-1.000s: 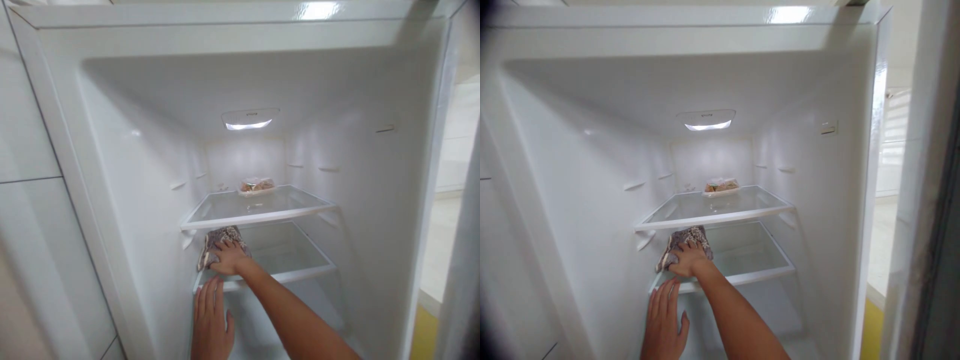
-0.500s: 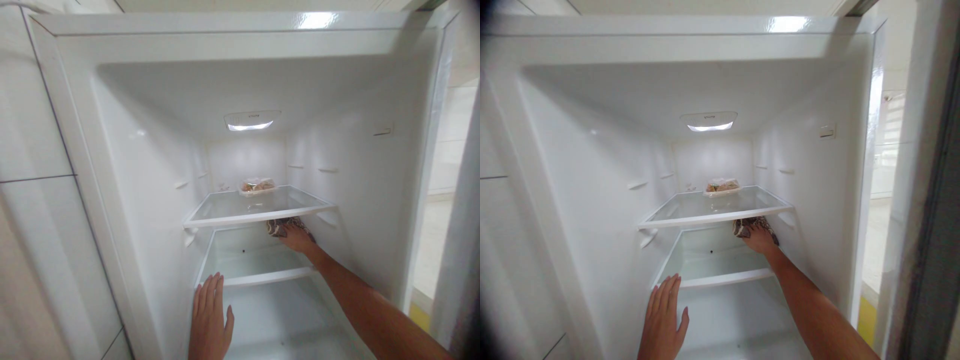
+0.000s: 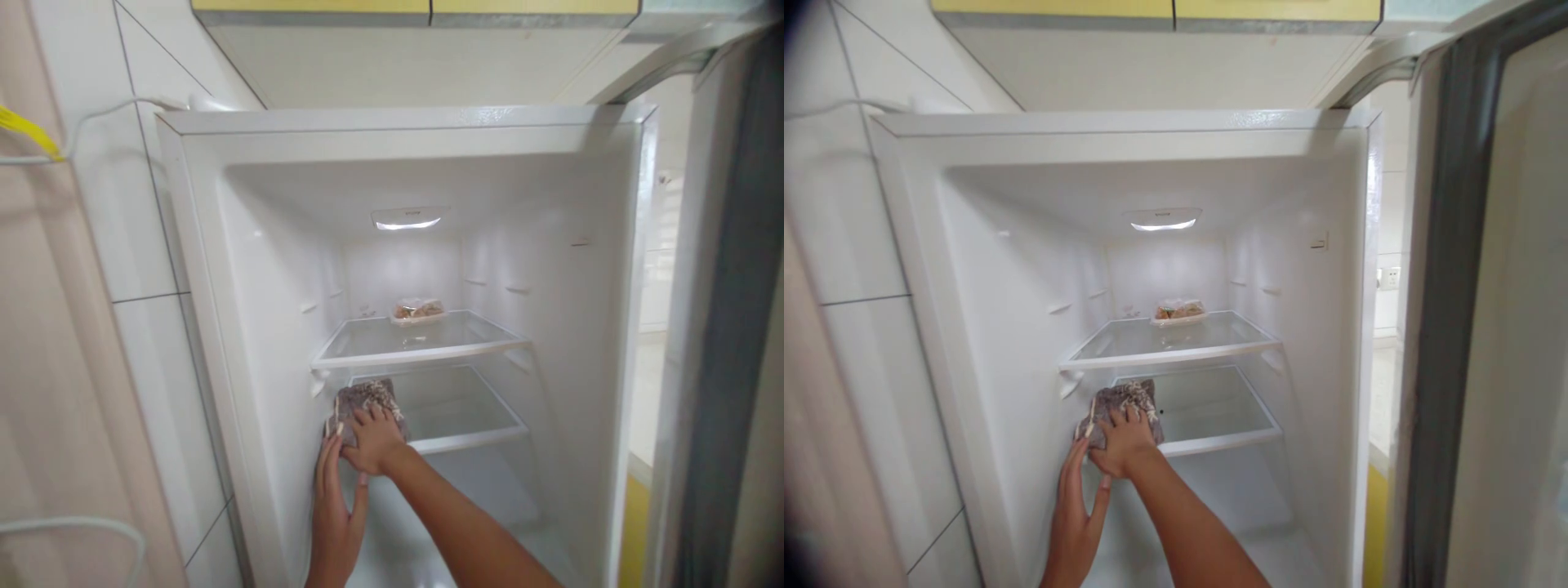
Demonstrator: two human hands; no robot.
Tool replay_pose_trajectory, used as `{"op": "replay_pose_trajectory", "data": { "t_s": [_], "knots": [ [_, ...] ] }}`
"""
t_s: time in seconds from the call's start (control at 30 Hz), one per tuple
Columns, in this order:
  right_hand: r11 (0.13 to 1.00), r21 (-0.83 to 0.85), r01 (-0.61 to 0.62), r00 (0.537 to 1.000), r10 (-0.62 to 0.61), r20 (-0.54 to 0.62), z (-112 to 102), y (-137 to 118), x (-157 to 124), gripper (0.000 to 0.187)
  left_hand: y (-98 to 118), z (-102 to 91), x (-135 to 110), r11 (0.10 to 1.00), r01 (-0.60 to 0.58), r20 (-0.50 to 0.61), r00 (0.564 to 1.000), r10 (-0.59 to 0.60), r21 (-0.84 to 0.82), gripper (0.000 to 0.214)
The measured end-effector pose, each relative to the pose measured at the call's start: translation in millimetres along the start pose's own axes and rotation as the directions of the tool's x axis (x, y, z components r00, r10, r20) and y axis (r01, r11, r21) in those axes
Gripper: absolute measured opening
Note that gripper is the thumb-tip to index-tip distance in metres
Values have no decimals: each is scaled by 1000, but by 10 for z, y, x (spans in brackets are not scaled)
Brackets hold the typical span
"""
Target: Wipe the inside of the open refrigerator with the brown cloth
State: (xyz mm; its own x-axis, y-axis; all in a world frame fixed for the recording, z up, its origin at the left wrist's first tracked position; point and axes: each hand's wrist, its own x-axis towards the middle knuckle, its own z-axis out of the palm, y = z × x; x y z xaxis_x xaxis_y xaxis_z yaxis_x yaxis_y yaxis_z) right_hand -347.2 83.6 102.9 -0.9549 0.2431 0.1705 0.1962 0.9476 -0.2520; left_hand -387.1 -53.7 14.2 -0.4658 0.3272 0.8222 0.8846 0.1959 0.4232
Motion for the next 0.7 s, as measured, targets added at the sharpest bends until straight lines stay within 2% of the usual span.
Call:
{"op": "replay_pose_trajectory", "data": {
  "t_s": [0.07,0.13,0.3,0.5,0.63,0.7],
  "knots": [
    [999,10,50,999,-50,-4,0,-113,-51,66,2,-39,28,1000,5,-12,1000,-5,16,60],
    [995,10,101,995,-101,-6,-40,-98,-163,71,-2,-57,49,999,-8,5,1000,8,37,60],
    [972,-23,235,972,-235,-17,-177,224,-555,81,-24,15,80,988,-104,81,992,95,115,60],
    [993,-69,94,995,-96,-20,-267,815,-1018,84,-82,85,65,881,-323,291,929,227,345,51],
    [982,-188,-17,1000,20,15,-451,1201,-1361,85,-69,46,43,815,-389,330,908,259,429,64],
    [970,-240,-49,998,56,24,-601,1330,-1499,77,-29,35,37,805,-374,326,915,238,460,69]
  ]
}}
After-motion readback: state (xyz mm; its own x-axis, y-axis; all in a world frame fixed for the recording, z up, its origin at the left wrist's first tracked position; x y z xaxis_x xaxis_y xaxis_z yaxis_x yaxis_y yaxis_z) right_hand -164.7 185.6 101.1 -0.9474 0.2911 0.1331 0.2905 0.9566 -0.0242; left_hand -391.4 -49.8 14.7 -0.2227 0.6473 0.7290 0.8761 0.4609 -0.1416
